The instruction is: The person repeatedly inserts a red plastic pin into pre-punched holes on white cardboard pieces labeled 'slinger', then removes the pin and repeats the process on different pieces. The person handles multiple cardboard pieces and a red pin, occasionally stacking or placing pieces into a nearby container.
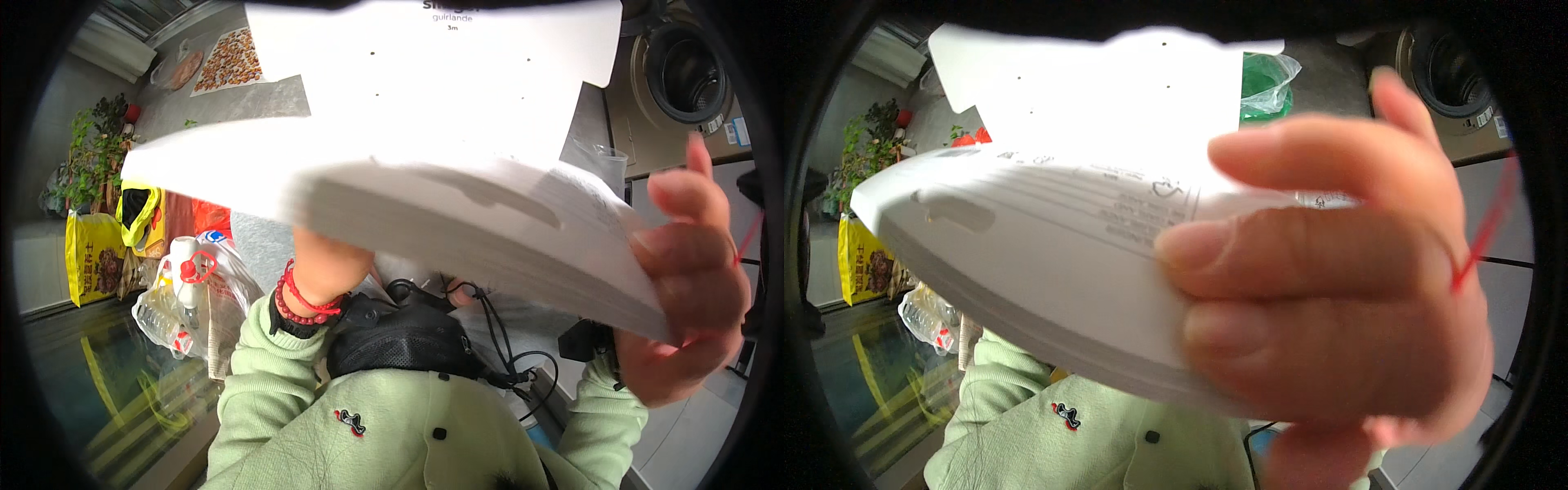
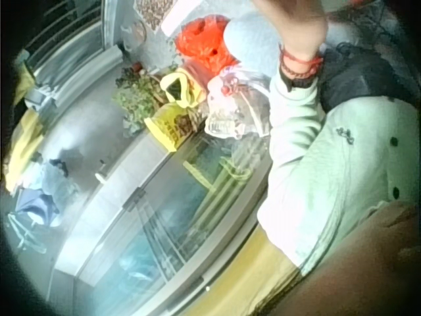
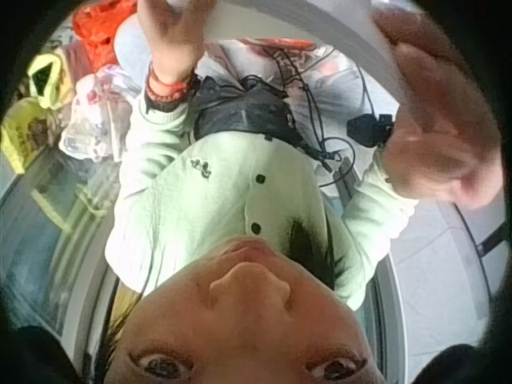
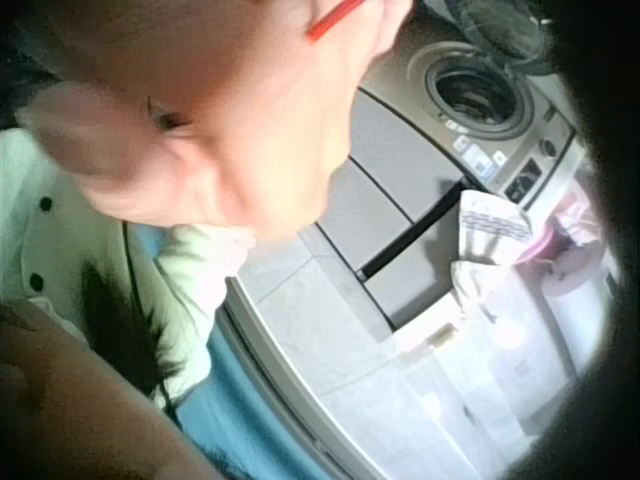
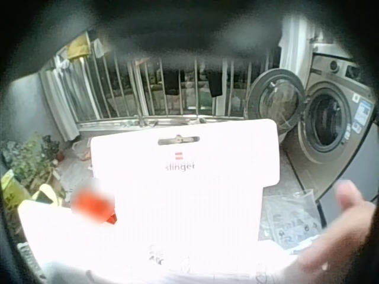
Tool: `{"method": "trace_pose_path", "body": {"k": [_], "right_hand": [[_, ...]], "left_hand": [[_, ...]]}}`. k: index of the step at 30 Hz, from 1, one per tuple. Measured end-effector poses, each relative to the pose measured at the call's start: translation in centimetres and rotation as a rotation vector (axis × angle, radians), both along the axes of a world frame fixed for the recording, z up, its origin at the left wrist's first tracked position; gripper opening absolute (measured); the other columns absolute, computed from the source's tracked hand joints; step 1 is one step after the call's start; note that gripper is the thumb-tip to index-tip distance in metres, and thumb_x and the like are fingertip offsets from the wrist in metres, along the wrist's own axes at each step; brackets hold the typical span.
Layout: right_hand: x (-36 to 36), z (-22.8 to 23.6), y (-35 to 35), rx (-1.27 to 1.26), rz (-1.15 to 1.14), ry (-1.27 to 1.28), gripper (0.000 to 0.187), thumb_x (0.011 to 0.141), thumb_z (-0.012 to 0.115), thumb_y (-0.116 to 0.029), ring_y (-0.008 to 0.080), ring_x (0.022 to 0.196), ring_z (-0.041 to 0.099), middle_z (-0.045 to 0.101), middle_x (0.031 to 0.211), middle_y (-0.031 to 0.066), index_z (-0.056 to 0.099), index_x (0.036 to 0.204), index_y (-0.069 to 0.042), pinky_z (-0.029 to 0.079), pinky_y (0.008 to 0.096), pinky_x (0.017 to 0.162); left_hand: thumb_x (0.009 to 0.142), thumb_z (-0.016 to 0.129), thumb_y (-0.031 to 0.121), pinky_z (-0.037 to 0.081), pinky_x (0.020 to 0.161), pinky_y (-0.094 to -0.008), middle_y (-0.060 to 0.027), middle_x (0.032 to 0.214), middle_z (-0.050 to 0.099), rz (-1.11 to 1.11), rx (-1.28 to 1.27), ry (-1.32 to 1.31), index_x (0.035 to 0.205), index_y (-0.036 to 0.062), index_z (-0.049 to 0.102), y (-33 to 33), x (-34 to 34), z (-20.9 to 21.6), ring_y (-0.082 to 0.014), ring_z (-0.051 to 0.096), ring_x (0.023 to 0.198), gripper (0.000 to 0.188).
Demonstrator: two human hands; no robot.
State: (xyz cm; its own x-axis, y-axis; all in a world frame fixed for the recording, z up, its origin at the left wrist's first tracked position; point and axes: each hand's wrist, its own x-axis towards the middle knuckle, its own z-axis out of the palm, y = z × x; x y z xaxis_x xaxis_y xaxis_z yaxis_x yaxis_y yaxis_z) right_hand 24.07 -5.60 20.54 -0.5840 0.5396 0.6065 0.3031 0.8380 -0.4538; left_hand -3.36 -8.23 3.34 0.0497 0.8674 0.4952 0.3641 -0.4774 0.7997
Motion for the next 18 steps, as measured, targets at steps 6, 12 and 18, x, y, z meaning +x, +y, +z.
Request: {"method": "trace_pose_path", "body": {"k": [6,12,18], "right_hand": [[0.1,-2.5,2.2,-0.389,0.325,0.491,0.044,0.094,0.026,-0.045,0.0183,0.09,0.053,0.052,0.076,-0.0052,0.039,0.063,-0.018,0.0,0.0669,0.108],[0.5,-3.9,2.5,-0.266,0.165,0.408,0.046,0.072,0.069,-0.053,0.0182,0.094,0.052,0.055,0.077,-0.0028,0.045,0.073,-0.014,0.012,0.0555,0.111],[-1.6,-2.2,3.2,-0.127,-0.42,0.46,0.119,0.056,0.062,-0.082,0.0339,0.12,0.046,0.052,0.124,0.0184,0.039,0.133,0.005,0.03,0.0451,0.106]], "left_hand": [[0.08,0.055,0.003,0.041,0.086,-0.0432,-0.0105,0.11,0.058,-0.016,0.15,0.421,0.116,0.003,0.052,-1.3,-1.4,-1.9,-0.0276,0.057,0.097,0.036],[0.082,0.053,0.009,0.036,0.091,-0.0444,-0.0098,0.114,0.056,-0.021,0.151,0.349,0.119,0.0042,0.05,-1.2,-1.8,-1.5,-0.0271,0.055,0.102,0.038],[0.085,0.051,0.016,0.03,0.096,-0.0455,-0.0092,0.119,0.054,-0.008,0.072,0.167,0.123,0.0055,0.048,-1.3,-2.7,-0.4,-0.0266,0.052,0.107,0.04]]}}
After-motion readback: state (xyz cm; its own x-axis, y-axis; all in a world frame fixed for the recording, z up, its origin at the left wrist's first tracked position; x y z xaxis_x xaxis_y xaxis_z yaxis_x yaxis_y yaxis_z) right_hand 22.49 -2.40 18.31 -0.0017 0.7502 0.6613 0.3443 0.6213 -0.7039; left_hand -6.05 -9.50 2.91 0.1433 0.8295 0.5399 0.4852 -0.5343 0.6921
